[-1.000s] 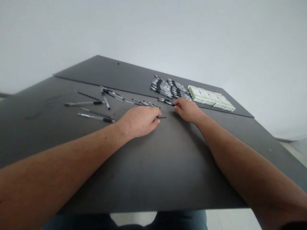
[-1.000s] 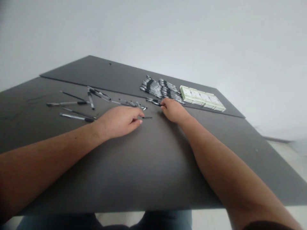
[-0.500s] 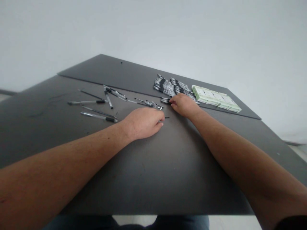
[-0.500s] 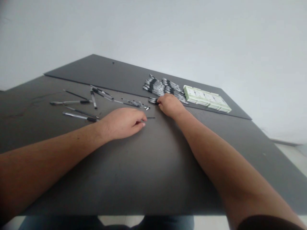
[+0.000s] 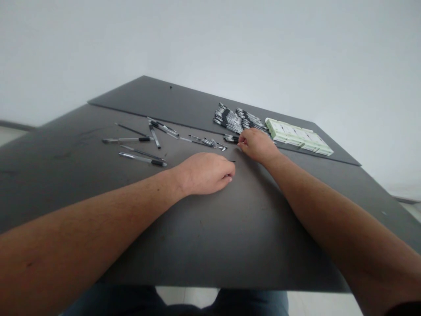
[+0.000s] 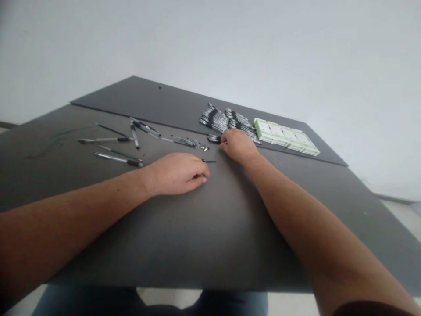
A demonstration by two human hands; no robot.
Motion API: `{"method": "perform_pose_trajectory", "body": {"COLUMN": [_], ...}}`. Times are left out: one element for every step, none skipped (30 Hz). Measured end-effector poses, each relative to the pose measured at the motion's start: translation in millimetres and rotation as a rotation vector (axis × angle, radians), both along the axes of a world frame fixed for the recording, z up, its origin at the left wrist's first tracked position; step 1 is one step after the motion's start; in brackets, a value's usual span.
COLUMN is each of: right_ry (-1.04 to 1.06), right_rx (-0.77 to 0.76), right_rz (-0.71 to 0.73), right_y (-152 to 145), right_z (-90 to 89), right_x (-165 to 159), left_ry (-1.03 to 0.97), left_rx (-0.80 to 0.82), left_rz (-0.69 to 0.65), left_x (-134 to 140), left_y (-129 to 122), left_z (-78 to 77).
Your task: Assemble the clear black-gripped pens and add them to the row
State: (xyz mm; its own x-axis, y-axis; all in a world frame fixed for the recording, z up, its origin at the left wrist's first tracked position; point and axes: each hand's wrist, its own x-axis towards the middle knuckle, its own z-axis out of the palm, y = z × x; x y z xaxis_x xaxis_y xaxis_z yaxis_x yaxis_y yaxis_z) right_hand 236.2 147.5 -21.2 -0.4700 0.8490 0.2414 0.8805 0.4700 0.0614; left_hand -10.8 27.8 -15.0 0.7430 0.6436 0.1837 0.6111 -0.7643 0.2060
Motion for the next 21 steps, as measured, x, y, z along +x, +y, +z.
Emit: {"method": "perform_pose_trajectory", "body": {"right_ry": [0.014,0.029,0.046,0.063,0.079,0.093,0.103,0.11,0.111,0.11,0.106,0.099,0.09,0.081,0.073,0.066,0.06,0.057,0.052,0.046,0.038], "right_rx": [-0.005,-0.013,-0.023,-0.034,-0.046,-0.057,-0.068,-0.076,-0.083,-0.087,-0.088,-0.089,-0.092,-0.096,-0.101,-0.108,-0.114,-0.116,-0.117,-0.116,-0.113], "right_rz": [0.008,0.017,0.03,0.044,0.059,0.074,0.093,0.112,0.131,0.151,0.171,0.192,0.211,0.228,0.243,0.257,0.271,0.283,0.295,0.305,0.313], "right_y": [-3.7,-7.4,-10.8,-13.8,-16.4,-18.4,-19.8,-20.6,-20.9,-20.6,-19.7,-18.2,-16.1,-13.5,-10.4,-6.8,-2.8,1.4,5.7,10.0,14.2], "right_z": [2.1,4.7,7.8,11.1,14.7,18.3,21.7,24.9,27.7,30.0,31.9,33.4,34.5,35.4,36.0,36.6,37.2,37.9,38.6,39.4,40.0], "right_x": [-2.5,-6.0,-10.4,-15.8,-22.2,-29.3,-37.1,-45.4,-54.1,-63.0,-72.0,-81.2,-90.4,-99.7,-109.0,-118.5,-128.2,-138.0,-147.9,-157.9,-168.0], "left_ry": [0.006,0.015,0.027,0.041,0.054,0.063,0.069,0.073,0.075,0.078,0.084,0.094,0.107,0.12,0.132,0.14,0.144,0.143,0.14,0.138,0.135], "left_rx": [-0.005,-0.011,-0.016,-0.02,-0.022,-0.02,-0.017,-0.014,-0.013,-0.015,-0.02,-0.029,-0.042,-0.058,-0.075,-0.091,-0.101,-0.105,-0.104,-0.102,-0.102], "left_rz": [-0.032,-0.056,-0.075,-0.087,-0.093,-0.095,-0.094,-0.091,-0.087,-0.084,-0.082,-0.082,-0.083,-0.083,-0.083,-0.083,-0.085,-0.089,-0.094,-0.097,-0.099], "left_x": [2.1,4.3,6.4,8.3,9.9,11.0,11.7,12.0,12.1,12.0,11.9,11.9,12.0,12.2,12.5,13.0,13.5,14.2,14.8,15.4,15.9], "left_y": [-2.8,-5.6,-8.2,-10.5,-12.4,-13.7,-14.7,-15.3,-15.7,-16.0,-16.2,-16.5,-16.8,-17.1,-17.4,-17.6,-17.8,-17.8,-17.8,-17.6,-17.4], "left_z": [0.7,1.4,2.2,3.0,3.7,4.3,4.9,5.5,5.9,6.4,6.8,7.2,7.5,7.7,7.9,7.8,7.6,7.2,6.7,5.9,5.0]}}
